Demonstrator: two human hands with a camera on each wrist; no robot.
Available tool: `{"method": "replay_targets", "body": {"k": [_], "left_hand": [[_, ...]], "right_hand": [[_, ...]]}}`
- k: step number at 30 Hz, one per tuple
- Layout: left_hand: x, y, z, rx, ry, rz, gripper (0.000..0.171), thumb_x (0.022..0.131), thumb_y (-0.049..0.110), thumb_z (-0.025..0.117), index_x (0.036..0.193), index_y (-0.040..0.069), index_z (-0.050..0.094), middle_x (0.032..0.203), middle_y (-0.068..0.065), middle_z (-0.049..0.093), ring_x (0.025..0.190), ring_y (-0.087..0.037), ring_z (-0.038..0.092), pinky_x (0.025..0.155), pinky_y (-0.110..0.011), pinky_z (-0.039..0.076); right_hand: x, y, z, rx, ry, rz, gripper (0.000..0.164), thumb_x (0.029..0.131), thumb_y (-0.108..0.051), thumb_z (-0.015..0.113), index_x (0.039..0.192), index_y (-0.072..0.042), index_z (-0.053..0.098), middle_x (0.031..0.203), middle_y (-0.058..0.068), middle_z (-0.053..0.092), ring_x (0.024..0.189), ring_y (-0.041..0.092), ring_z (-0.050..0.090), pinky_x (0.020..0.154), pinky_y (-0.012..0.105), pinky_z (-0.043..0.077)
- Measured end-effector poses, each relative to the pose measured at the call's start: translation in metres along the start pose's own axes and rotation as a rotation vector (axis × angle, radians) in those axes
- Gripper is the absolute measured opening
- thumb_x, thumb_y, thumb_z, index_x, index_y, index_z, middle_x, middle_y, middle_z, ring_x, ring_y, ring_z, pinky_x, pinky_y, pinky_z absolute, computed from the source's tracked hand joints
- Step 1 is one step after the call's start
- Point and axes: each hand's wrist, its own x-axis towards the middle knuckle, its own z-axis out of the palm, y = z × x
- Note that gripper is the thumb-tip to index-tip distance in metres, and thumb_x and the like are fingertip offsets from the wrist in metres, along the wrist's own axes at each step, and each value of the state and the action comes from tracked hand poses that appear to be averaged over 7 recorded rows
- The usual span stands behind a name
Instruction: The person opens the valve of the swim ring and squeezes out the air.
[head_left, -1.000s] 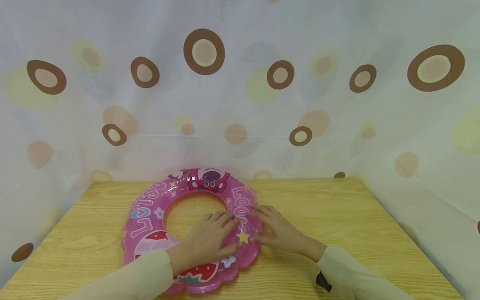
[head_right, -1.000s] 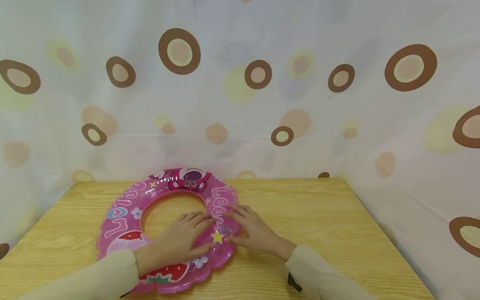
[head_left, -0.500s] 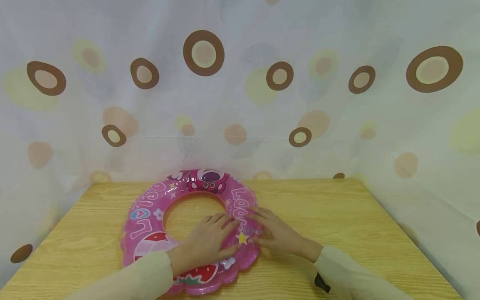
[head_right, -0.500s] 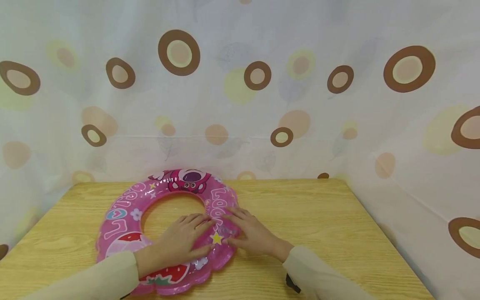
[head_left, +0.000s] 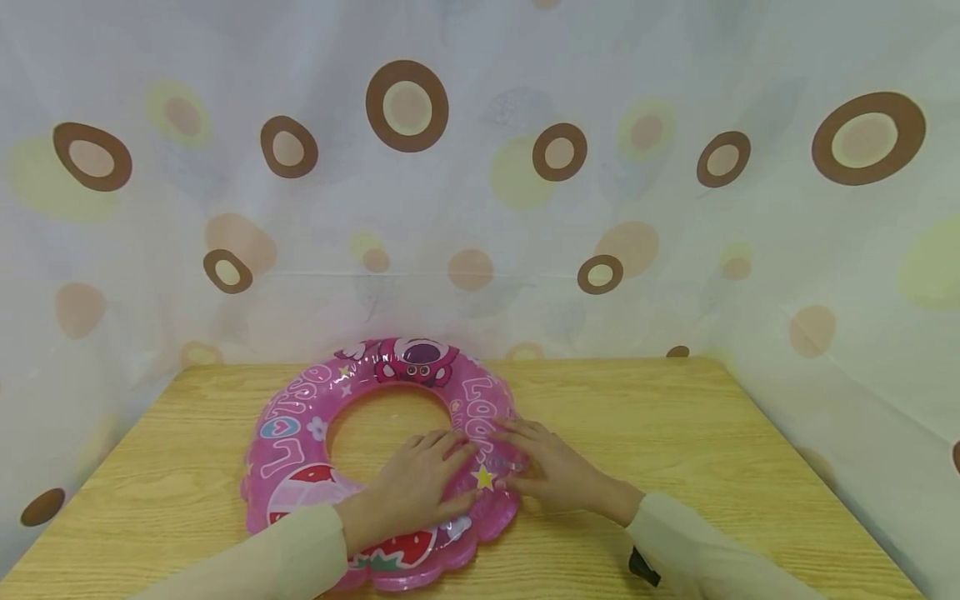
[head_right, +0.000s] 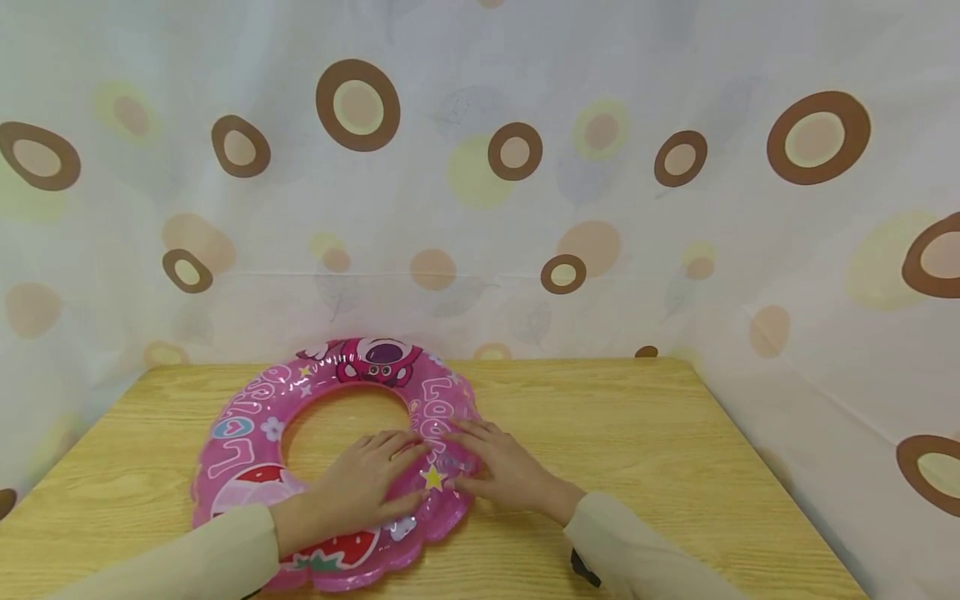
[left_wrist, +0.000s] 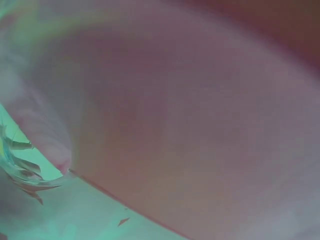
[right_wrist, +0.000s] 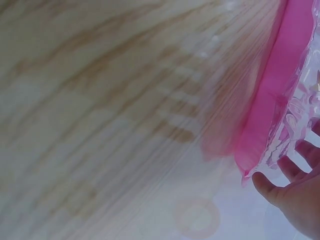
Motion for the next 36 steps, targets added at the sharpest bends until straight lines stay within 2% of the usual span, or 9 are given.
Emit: {"method": "replay_targets", "body": {"k": [20, 27, 32, 36], "left_hand": [[0.0, 0.0, 0.003, -0.016, -0.009, -0.011, 0.056, 0.089, 0.055, 0.042, 0.13, 0.017, 0.051, 0.127, -0.003, 0.054, 0.12, -0.022, 0.048, 0.099, -0.044, 0.041], [0.0, 0.002, 0.0, -0.012, -0.053, -0.038, 0.058, 0.09, 0.055, 0.039, 0.132, 0.017, 0.049, 0.13, -0.005, 0.053, 0.123, -0.026, 0.047, 0.1, -0.046, 0.04], [0.001, 0.003, -0.004, 0.001, -0.061, -0.054, 0.056, 0.09, 0.055, 0.039, 0.13, 0.018, 0.05, 0.129, -0.004, 0.055, 0.123, -0.026, 0.048, 0.1, -0.045, 0.04], [-0.001, 0.003, -0.008, -0.023, -0.065, -0.068, 0.055, 0.09, 0.054, 0.04, 0.13, 0.018, 0.051, 0.129, -0.004, 0.055, 0.122, -0.025, 0.048, 0.101, -0.045, 0.039]], "right_hand": [[0.002, 0.002, 0.004, -0.046, -0.015, 0.005, 0.058, 0.084, -0.042, 0.061, 0.132, -0.014, 0.048, 0.143, 0.008, 0.04, 0.133, 0.034, 0.033, 0.105, 0.055, 0.028], [0.002, 0.003, 0.004, -0.075, -0.037, 0.011, 0.056, 0.085, -0.044, 0.059, 0.132, -0.016, 0.047, 0.143, 0.008, 0.039, 0.133, 0.035, 0.032, 0.104, 0.058, 0.028], [0.003, 0.003, 0.003, -0.087, -0.063, 0.02, 0.055, 0.086, -0.043, 0.057, 0.132, -0.015, 0.047, 0.143, 0.01, 0.04, 0.135, 0.036, 0.029, 0.105, 0.058, 0.025], [0.004, 0.001, 0.003, -0.089, -0.073, 0.014, 0.054, 0.087, -0.043, 0.056, 0.131, -0.014, 0.048, 0.142, 0.01, 0.041, 0.134, 0.037, 0.029, 0.106, 0.057, 0.024]]}}
